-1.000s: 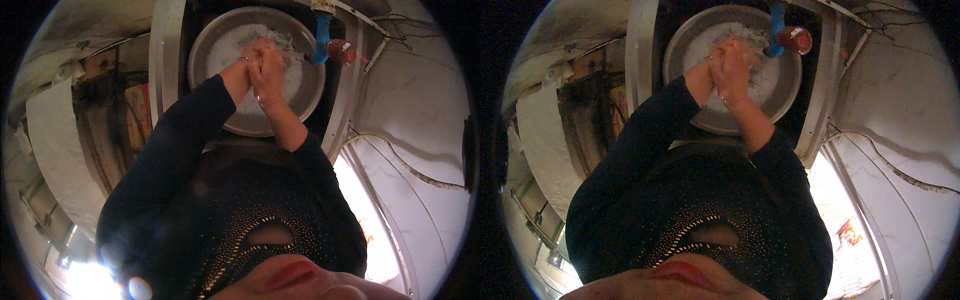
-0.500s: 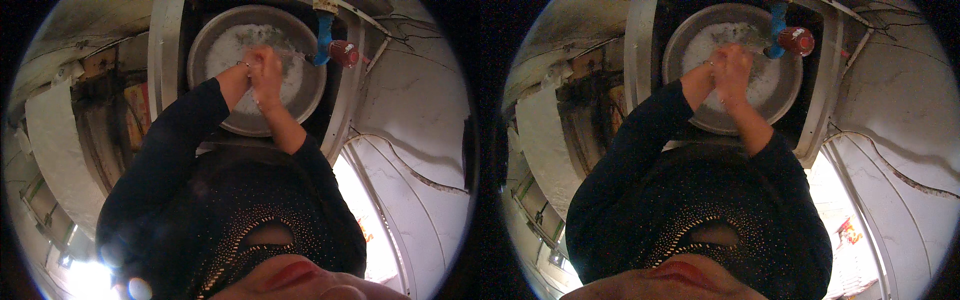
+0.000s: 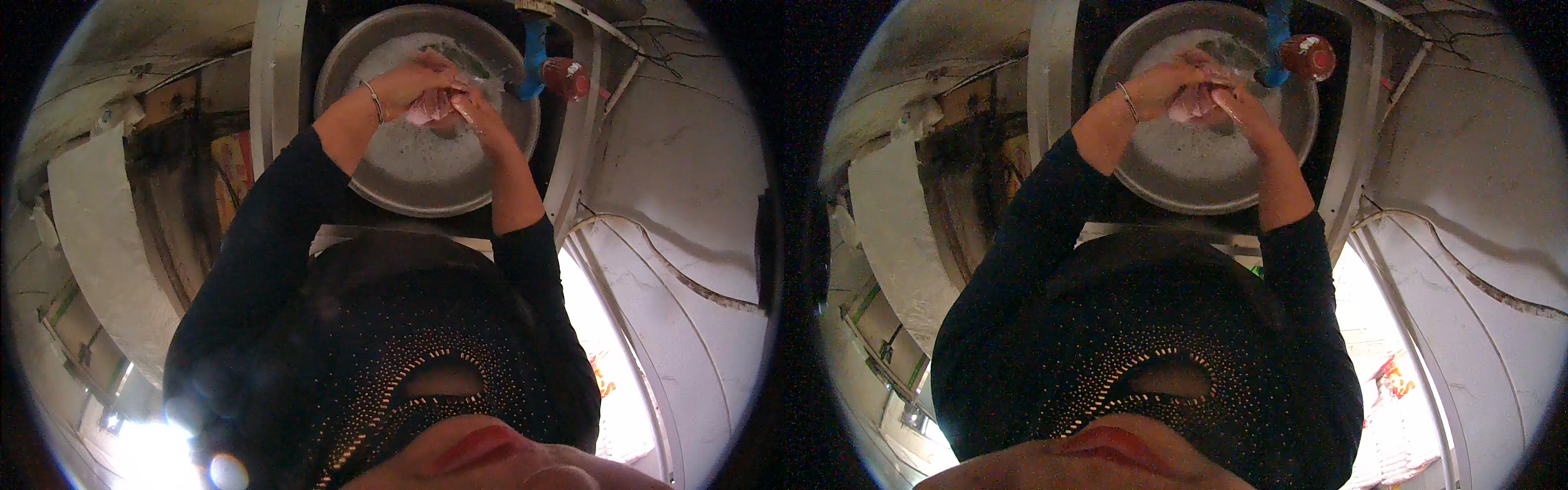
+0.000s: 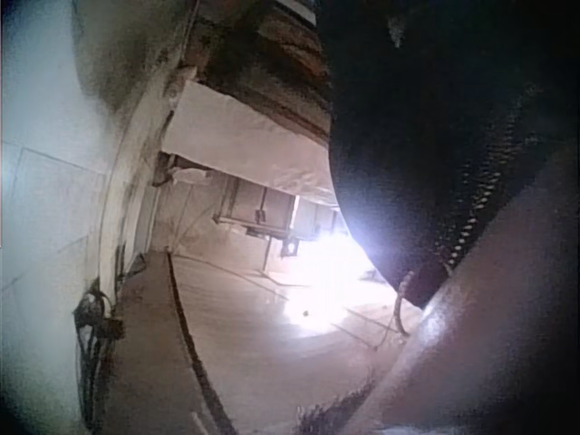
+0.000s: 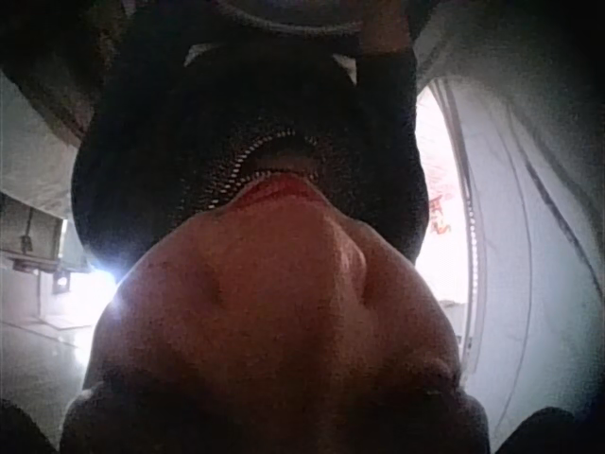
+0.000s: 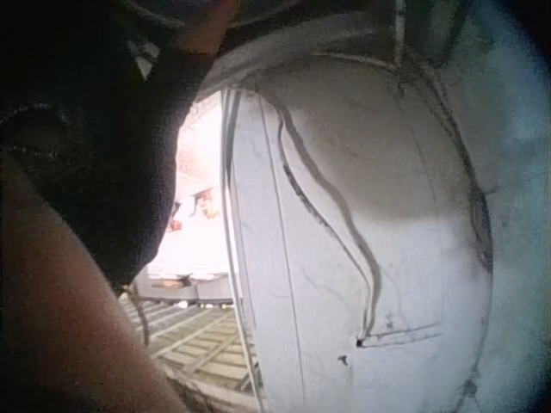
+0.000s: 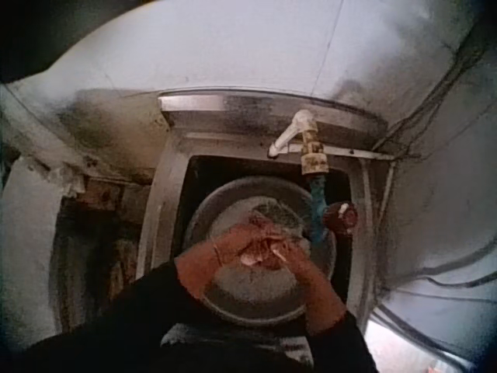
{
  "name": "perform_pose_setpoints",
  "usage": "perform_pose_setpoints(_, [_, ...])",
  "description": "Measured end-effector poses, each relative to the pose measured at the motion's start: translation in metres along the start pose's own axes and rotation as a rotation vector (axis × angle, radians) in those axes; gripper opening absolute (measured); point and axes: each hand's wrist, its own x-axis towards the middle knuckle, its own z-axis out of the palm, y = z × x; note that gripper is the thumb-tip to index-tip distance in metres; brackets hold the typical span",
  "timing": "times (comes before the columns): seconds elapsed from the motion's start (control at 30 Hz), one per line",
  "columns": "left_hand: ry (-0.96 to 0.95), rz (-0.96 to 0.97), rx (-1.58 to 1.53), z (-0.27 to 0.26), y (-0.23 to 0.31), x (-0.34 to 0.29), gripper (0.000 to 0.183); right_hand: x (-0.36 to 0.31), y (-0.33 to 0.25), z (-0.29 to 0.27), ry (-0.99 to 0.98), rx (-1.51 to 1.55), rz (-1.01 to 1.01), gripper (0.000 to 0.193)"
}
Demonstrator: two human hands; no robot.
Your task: The person washes a pink cloth by hand in a metal basin filled with soapy water, repeatedly scrubbing and rinsing it under running water. After wringing out the cloth, the person walks through a commercial kitchen area and approaches a food display counter.
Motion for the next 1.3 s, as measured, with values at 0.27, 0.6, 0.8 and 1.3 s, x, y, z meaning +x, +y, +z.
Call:
perform_pose_setpoints(0.27, [0.295,0.412,0.064,-0.009,0.011,-0.032,0.027,0.009,-0.005,0.022,0.137,0.655,0.065,0.049])
perform_pose_setpoints(0.6, [-0.108,0.902,-0.503,-0.037,0.058,-0.052,0.023,-0.002,0.054,0.003,0.332,0.950,0.253,0.038])
perform_pose_setpoints(0.8, [-0.122,0.829,-0.514,0.002,0.066,-0.064,0.028,-0.018,0.072,-0.020,0.375,0.116,0.140,0.059])
perform_pose_setpoints(1.3, [-0.112,0.978,-0.136,0.030,0.067,-0.066,0.037,0.011,-0.006,0.079,-0.233,0.238,-0.125,0.071])
